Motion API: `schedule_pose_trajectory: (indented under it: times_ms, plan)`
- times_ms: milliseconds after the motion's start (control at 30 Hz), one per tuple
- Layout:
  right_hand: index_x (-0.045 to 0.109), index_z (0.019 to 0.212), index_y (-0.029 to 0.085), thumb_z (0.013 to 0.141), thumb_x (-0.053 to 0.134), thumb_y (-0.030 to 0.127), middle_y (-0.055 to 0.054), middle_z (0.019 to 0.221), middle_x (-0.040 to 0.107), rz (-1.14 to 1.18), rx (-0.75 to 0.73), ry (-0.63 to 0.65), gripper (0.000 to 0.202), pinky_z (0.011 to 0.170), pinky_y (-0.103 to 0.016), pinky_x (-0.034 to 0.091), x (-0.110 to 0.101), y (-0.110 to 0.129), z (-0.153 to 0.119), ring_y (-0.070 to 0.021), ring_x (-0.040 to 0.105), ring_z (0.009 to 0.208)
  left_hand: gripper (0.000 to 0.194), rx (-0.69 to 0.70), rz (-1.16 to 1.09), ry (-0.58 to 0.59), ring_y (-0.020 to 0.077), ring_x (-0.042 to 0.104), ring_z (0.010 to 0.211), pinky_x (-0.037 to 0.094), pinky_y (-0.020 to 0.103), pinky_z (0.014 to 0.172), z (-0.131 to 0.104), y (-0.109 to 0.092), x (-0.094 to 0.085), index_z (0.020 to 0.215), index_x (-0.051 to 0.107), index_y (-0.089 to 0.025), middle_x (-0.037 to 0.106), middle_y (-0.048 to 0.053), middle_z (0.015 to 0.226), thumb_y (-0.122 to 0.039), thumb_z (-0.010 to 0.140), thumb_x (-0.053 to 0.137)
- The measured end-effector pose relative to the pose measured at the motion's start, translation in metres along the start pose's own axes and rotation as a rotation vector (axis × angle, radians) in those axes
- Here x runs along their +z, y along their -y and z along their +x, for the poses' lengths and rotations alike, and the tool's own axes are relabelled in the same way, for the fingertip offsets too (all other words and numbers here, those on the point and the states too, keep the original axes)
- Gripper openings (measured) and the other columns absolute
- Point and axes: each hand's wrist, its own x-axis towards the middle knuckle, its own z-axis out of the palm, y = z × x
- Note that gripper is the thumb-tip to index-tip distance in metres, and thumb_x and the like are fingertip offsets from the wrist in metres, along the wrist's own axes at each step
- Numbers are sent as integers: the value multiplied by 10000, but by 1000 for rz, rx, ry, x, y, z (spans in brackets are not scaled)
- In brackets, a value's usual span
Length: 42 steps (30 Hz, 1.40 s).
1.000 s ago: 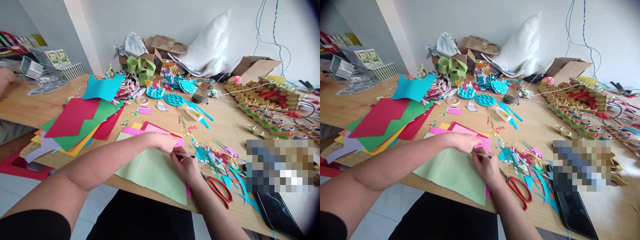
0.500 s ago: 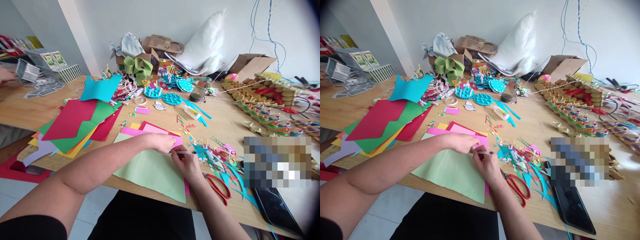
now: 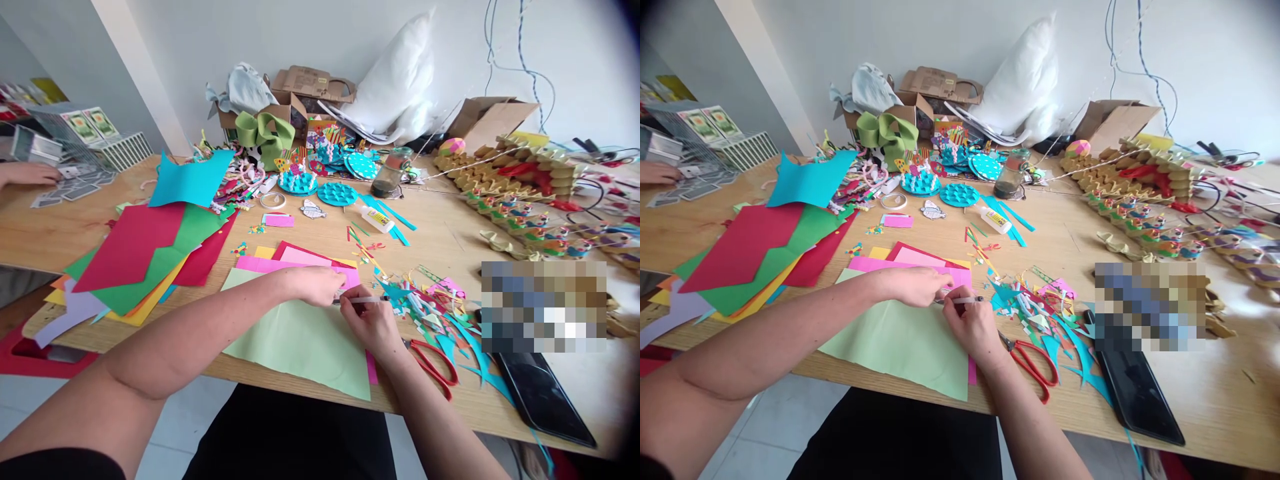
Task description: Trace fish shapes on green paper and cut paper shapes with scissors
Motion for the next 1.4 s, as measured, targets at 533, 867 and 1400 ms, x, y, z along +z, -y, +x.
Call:
schedule_pose_trajectory:
  times_ms: [533,867,1400]
  plan:
    - [563,731,199,831,496,292,15,527,578,-21,5,-28,152,429,-234,342,-2,-3,0,-120,487,404,228,13,25,2,246,625,883,439,300,659,-2,-1,2,1046,552,-164,655,117,1018,-188,842,453]
    - [565,698,185,829,486,285,-15,603,612,2,19,-23,182,463,-234,343,-2,-2,1,-115,490,441,232,7,24,-50,233,632,875,442,288,643,-7,-3,9,1014,554,-163,662,98,1004,-120,815,444]
    - [555,673,177,810,484,283,-1,542,555,8,44,-47,187,441,-222,321,-7,0,2,-106,454,422,258,15,21,-201,241,653,877,460,296,673,-9,-2,29,1016,556,-154,682,110,955,-94,792,443]
